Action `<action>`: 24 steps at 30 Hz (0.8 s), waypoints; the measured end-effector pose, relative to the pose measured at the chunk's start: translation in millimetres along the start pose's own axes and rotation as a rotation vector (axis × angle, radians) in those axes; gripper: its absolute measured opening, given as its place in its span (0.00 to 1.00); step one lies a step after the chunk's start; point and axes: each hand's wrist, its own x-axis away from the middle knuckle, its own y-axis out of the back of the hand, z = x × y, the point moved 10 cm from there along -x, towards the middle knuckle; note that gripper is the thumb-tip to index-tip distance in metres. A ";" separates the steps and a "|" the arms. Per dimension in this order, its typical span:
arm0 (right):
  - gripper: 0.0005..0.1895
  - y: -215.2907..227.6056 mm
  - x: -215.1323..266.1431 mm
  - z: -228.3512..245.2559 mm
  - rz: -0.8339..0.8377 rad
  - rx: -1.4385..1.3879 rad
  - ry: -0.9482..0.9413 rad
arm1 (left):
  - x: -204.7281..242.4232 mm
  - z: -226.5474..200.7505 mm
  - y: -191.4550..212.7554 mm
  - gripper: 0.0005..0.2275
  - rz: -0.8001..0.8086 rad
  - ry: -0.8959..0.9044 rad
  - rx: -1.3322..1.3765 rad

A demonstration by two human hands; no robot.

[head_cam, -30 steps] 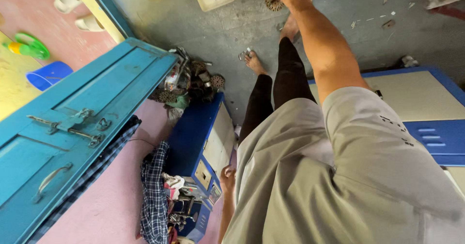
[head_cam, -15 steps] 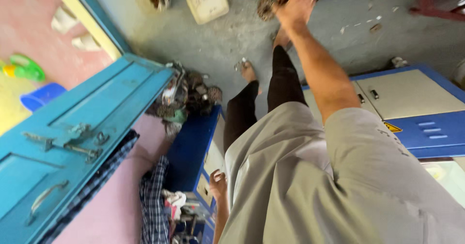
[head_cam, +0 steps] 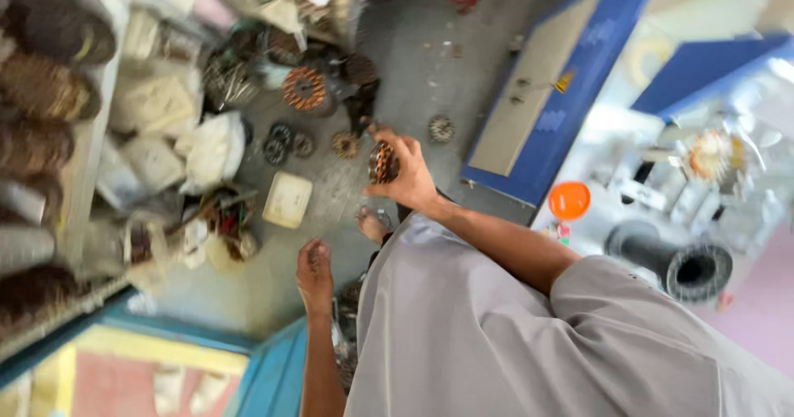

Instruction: The person assembles a circular electrical component by inserting small white pins into slots on a copper-wound rotor. They use a pair of scissors to cut the pins to the correct length and then press them into place. The person handles the rotor and pins throughout the process.

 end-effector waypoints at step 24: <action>0.32 381.4 462.9 -44.4 -0.926 -0.149 -0.223 | 337.8 -250.3 -426.6 0.31 1.558 0.274 0.634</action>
